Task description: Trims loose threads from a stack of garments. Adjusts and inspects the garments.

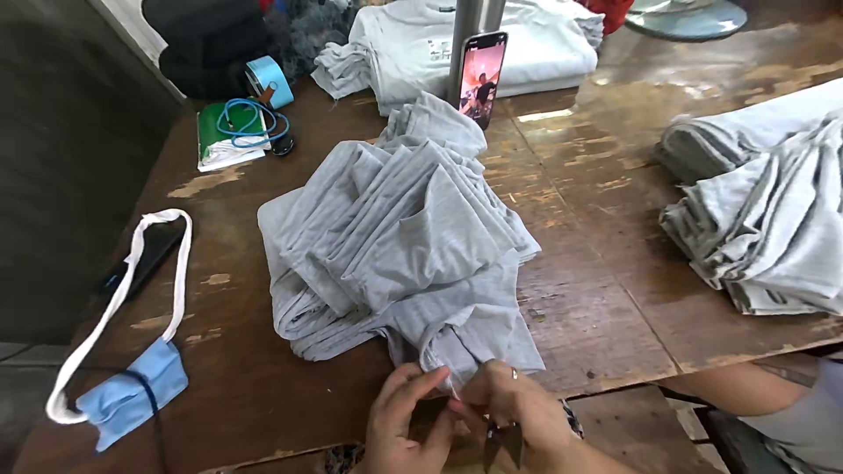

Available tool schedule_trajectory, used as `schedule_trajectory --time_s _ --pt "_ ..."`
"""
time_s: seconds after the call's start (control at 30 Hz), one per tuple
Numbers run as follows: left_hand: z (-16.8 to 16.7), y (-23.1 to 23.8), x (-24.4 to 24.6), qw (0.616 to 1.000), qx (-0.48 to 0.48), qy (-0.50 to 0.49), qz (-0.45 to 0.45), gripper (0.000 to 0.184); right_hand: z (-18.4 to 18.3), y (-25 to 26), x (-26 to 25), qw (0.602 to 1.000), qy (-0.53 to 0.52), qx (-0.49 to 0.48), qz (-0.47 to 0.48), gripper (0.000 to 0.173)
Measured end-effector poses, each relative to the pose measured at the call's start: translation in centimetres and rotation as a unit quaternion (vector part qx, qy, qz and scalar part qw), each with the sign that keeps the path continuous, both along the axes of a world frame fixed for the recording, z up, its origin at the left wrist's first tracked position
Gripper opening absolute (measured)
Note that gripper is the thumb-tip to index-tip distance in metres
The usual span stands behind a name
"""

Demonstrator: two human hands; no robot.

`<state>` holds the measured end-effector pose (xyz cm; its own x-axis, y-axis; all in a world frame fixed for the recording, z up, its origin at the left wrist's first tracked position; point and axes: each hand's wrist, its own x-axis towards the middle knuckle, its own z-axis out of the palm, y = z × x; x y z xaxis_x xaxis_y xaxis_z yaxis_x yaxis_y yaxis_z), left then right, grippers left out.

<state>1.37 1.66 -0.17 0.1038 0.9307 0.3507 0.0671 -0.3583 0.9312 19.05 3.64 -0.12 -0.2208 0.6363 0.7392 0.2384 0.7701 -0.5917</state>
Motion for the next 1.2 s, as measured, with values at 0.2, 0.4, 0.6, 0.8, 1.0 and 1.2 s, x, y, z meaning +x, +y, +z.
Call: schedule_trajectory --time_s 0.2,0.4,0.6,0.8,1.0,1.2 --pt "-0.9 0.3 0.4 0.997 0.056 -0.005 0.048 0.020 1.2 -0.9 0.4 0.994 -0.032 0.018 0.101 0.018" --pt "-0.5 0.1 0.1 0.993 -0.021 -0.116 0.031 0.016 1.0 0.0 1.7 0.983 -0.031 -0.109 0.142 0.038" --pt "-0.8 -0.1 0.0 0.975 -0.065 -0.213 0.018 0.017 -1.3 1.3 2.9 0.976 -0.189 -0.104 0.028 0.042" --pt "-0.8 -0.3 -0.3 0.984 -0.023 -0.177 0.006 0.018 -1.1 1.0 2.0 0.966 -0.244 -0.063 -0.055 0.042" --pt "-0.5 -0.7 -0.3 0.991 -0.014 -0.133 0.001 0.017 -0.7 1.4 1.1 0.963 -0.259 -0.056 -0.044 0.042" --pt "-0.3 -0.7 -0.1 0.987 -0.035 -0.156 0.035 0.020 -0.6 1.4 1.5 0.968 -0.240 -0.073 -0.024 0.043"
